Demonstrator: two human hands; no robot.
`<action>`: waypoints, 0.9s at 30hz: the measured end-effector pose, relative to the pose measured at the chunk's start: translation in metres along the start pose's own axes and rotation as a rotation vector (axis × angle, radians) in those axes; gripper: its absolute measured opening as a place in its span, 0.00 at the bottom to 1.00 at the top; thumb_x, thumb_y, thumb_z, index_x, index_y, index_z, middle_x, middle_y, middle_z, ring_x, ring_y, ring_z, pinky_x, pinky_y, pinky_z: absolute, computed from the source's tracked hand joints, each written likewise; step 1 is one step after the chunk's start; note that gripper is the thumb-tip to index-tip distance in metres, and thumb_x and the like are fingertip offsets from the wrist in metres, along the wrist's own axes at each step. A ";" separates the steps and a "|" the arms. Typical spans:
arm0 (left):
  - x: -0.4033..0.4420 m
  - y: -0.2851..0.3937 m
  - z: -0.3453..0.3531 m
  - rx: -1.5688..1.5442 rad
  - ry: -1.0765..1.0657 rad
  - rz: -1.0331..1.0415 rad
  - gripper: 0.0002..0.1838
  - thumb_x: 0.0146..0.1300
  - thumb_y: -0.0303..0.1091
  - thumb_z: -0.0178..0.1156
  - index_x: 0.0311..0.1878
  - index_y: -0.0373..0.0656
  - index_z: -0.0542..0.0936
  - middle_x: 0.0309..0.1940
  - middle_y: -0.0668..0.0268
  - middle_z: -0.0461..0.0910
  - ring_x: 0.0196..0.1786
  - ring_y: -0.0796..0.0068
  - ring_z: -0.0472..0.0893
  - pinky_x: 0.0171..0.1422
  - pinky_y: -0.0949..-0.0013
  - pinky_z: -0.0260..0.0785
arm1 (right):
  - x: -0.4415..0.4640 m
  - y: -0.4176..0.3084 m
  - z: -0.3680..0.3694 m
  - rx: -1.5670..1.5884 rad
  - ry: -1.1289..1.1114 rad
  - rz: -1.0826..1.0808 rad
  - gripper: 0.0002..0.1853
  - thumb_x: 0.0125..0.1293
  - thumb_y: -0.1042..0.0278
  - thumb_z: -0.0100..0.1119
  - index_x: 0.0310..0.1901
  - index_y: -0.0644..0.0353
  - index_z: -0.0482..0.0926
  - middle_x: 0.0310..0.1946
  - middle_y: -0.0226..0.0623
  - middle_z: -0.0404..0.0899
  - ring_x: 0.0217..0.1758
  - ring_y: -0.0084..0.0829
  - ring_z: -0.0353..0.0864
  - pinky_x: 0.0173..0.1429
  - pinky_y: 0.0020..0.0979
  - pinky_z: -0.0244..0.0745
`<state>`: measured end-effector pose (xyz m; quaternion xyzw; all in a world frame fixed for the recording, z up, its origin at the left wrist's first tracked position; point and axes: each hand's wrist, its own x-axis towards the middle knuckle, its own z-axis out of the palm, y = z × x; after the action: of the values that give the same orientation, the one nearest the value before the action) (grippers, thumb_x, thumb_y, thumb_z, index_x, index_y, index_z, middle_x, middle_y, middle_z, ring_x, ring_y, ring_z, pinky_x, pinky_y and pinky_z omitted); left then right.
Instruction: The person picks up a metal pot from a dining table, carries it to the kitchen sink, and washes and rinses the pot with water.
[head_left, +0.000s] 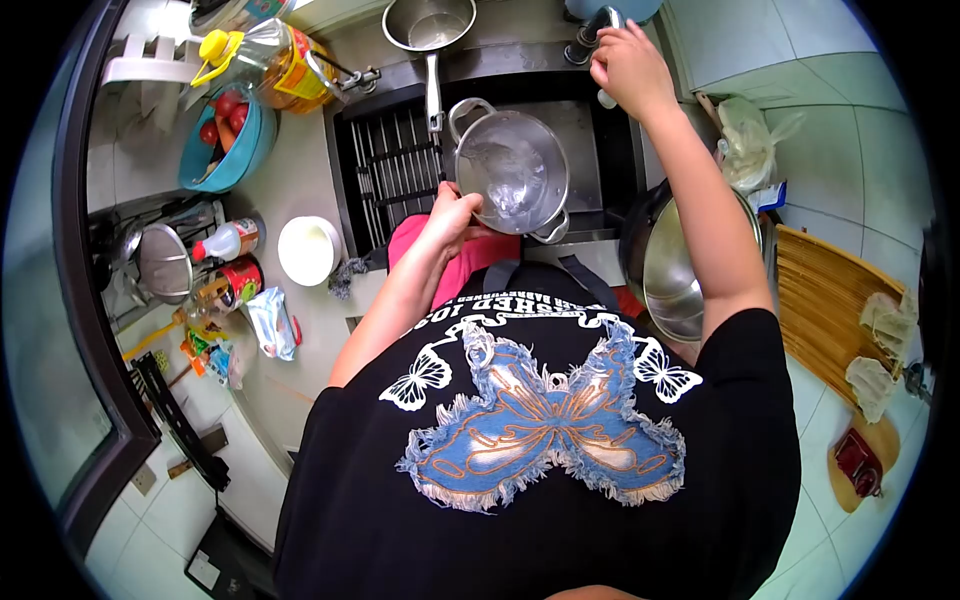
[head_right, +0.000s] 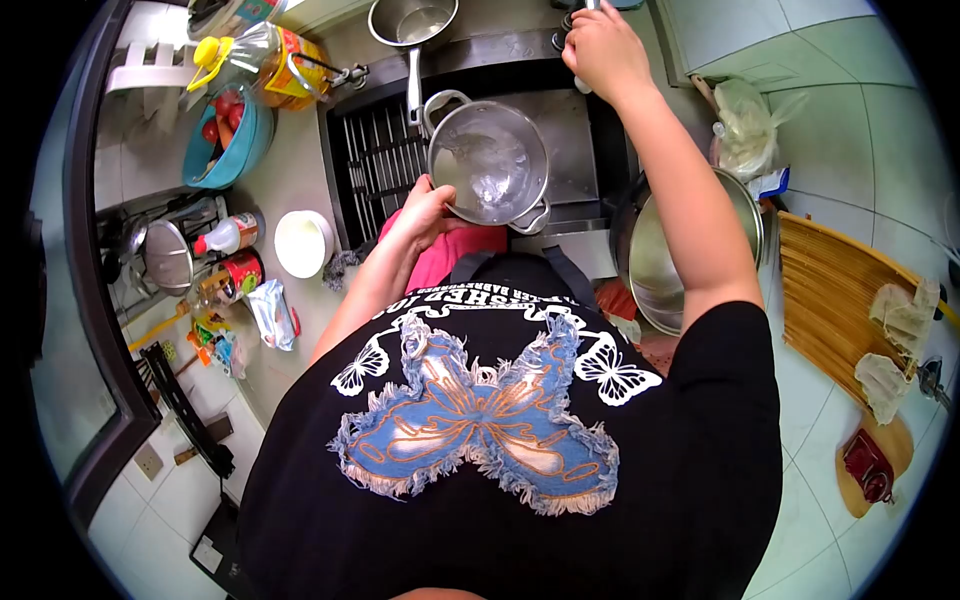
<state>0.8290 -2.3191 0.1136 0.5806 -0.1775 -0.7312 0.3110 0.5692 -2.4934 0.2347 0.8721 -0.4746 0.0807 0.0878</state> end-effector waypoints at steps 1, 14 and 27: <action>-0.011 0.004 0.001 -0.006 0.055 0.000 0.25 0.55 0.21 0.50 0.59 0.33 0.63 0.48 0.54 0.73 0.47 0.60 0.80 0.48 0.46 0.81 | -0.001 -0.004 -0.002 0.004 0.001 -0.005 0.07 0.61 0.69 0.57 0.35 0.57 0.84 0.37 0.33 0.83 0.58 0.30 0.77 0.75 0.39 0.57; -0.023 0.014 -0.014 0.016 0.051 0.326 0.20 0.54 0.19 0.52 0.50 0.42 0.62 0.43 0.58 0.70 0.44 0.64 0.78 0.38 0.54 0.85 | -0.130 -0.100 0.114 1.768 -0.812 0.842 0.25 0.64 0.53 0.62 0.57 0.59 0.72 0.38 0.33 0.81 0.38 0.26 0.82 0.44 0.31 0.79; 0.103 -0.033 -0.016 -0.173 -0.090 0.323 0.14 0.65 0.24 0.51 0.54 0.38 0.73 0.44 0.61 0.80 0.43 0.66 0.83 0.43 0.56 0.82 | -0.119 -0.110 0.099 1.210 -0.089 0.831 0.24 0.58 0.71 0.52 0.57 0.67 0.66 0.26 0.44 0.81 0.18 0.34 0.82 0.27 0.34 0.76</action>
<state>0.8229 -2.3615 0.0126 0.4822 -0.2186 -0.7096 0.4650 0.6038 -2.3606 0.1030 0.5186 -0.6417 0.3197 -0.4659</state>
